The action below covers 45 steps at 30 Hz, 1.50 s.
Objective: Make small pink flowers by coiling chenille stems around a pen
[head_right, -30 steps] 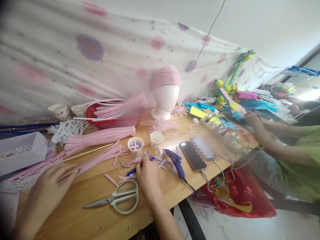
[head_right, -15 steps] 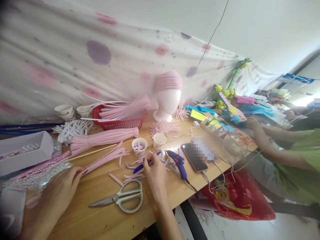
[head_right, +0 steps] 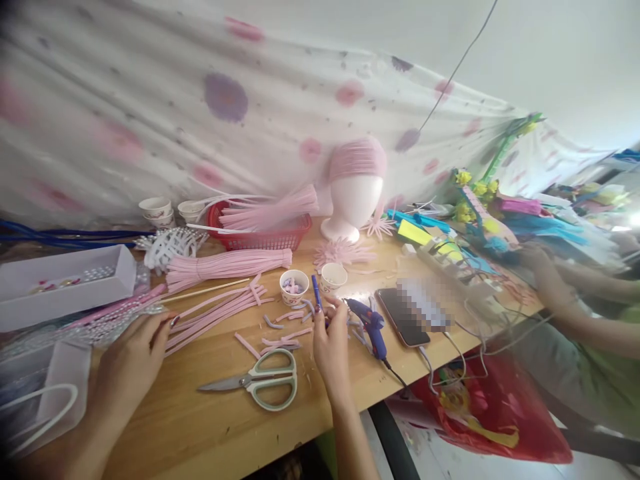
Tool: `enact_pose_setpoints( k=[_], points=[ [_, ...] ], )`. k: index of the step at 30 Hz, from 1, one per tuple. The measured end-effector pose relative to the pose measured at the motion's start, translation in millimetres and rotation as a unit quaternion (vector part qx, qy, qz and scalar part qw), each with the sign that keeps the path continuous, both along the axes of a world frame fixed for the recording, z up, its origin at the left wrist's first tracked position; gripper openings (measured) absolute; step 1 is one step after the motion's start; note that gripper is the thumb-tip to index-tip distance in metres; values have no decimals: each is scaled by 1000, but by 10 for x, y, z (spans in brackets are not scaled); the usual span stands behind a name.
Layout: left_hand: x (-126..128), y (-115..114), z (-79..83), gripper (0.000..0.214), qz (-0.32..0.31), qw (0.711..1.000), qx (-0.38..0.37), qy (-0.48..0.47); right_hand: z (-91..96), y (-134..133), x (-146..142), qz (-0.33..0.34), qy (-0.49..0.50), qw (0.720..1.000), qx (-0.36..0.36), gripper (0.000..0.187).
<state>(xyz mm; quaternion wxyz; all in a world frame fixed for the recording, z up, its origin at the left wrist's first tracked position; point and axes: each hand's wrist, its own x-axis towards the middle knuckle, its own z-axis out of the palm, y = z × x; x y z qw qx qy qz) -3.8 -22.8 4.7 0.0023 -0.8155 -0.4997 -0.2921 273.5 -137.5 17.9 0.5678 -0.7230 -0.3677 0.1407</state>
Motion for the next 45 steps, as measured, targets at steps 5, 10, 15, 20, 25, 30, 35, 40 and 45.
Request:
enact_pose_setpoints(
  k=[5, 10, 15, 20, 25, 30, 35, 40, 45],
  points=[
    [-34, -62, 140, 31, -5, 998, 69, -12, 196, -100, -56, -23, -126, 991, -49, 26],
    [-21, -247, 309, 29, 35, 993, 99, -54, 275, -80, -335, 97, -104, 988, -65, 42],
    [-9, -472, 239, 25, 96, 987, -44, -122, 262, 132, -474, 149, -137, 972, -117, 29],
    [24, -560, -57, 23, 101, 966, -192, -141, 235, 642, -545, 175, -315, 885, -294, 21],
    [36, -501, -148, 25, 52, 923, -297, -238, 189, 992, -638, 184, -383, 838, -342, 19],
    [23, -439, -80, 37, 43, 871, -346, -346, 264, 831, -555, 180, -386, 841, -333, 18],
    [287, -599, 92, 57, 22, 718, -478, -505, 316, 357, -688, 210, -320, 877, -291, 18],
    [582, -769, 128, 41, -7, 694, -475, -541, 187, 92, -976, 247, -316, 856, -325, 16],
    [550, -738, 146, 30, 79, 706, -326, -624, 166, 23, -722, 230, -302, 861, -339, 17]
  ],
)
